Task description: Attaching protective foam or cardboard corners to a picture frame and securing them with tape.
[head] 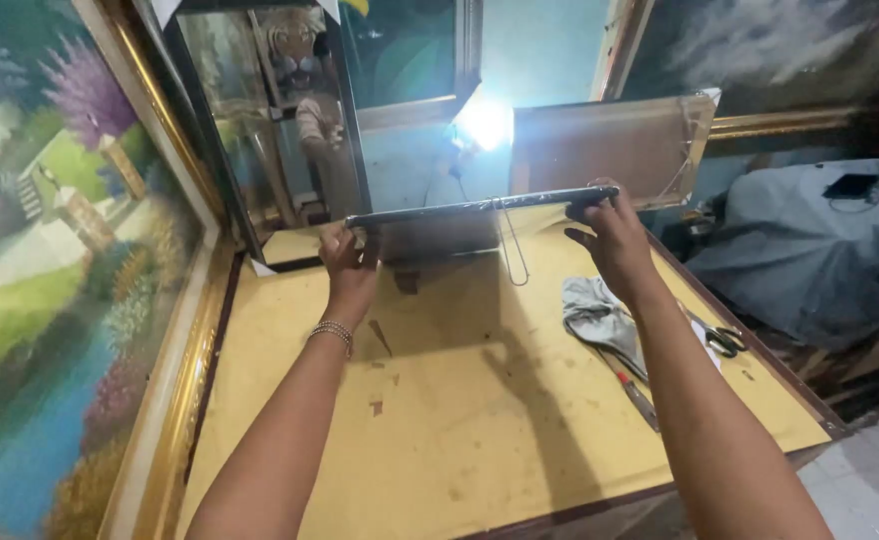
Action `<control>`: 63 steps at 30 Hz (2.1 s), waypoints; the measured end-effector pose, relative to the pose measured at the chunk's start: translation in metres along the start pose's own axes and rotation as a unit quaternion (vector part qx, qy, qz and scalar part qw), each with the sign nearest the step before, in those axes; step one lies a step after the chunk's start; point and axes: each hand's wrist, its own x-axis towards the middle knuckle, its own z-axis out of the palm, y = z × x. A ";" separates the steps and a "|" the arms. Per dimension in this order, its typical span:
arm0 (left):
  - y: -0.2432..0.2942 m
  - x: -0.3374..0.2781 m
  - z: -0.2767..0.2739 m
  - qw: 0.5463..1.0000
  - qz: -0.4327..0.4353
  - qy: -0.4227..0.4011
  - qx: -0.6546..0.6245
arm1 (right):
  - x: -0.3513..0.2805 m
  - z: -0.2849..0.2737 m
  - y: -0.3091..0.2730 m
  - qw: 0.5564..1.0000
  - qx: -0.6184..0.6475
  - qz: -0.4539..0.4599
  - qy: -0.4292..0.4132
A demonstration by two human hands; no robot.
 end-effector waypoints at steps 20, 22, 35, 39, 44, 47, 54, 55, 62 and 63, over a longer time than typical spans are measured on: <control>0.133 0.072 0.104 0.959 0.161 -0.066 0.224 | -0.010 -0.045 0.031 0.938 -0.316 0.142 0.019; 0.137 0.063 0.112 0.942 0.141 -0.109 0.284 | -0.002 -0.062 0.088 0.937 -0.312 0.156 0.014; 0.081 -0.008 0.159 0.875 0.126 -0.299 0.358 | -0.050 -0.070 0.252 0.884 -0.299 0.332 -0.139; 0.075 -0.013 0.156 0.883 0.102 -0.271 0.369 | -0.042 -0.058 0.202 0.901 -0.305 0.260 -0.166; 0.098 -0.009 0.148 0.883 0.075 -0.283 0.366 | -0.036 -0.077 0.174 0.890 -0.387 0.122 -0.207; 0.115 -0.006 0.148 0.882 0.056 -0.287 0.369 | -0.033 -0.127 0.186 0.863 -0.462 0.178 -0.099; 0.098 0.000 0.192 0.887 0.137 -0.280 0.341 | -0.067 -0.271 0.218 0.731 -0.630 0.204 0.167; 0.089 0.000 0.196 0.886 0.140 -0.286 0.337 | -0.072 -0.279 0.213 0.728 -0.630 0.210 0.171; 0.076 0.000 0.206 0.900 0.190 -0.169 0.354 | -0.102 -0.260 0.169 0.679 -0.550 0.450 0.186; 0.076 -0.001 0.206 0.899 0.192 -0.163 0.359 | -0.108 -0.265 0.178 0.684 -0.555 0.429 0.199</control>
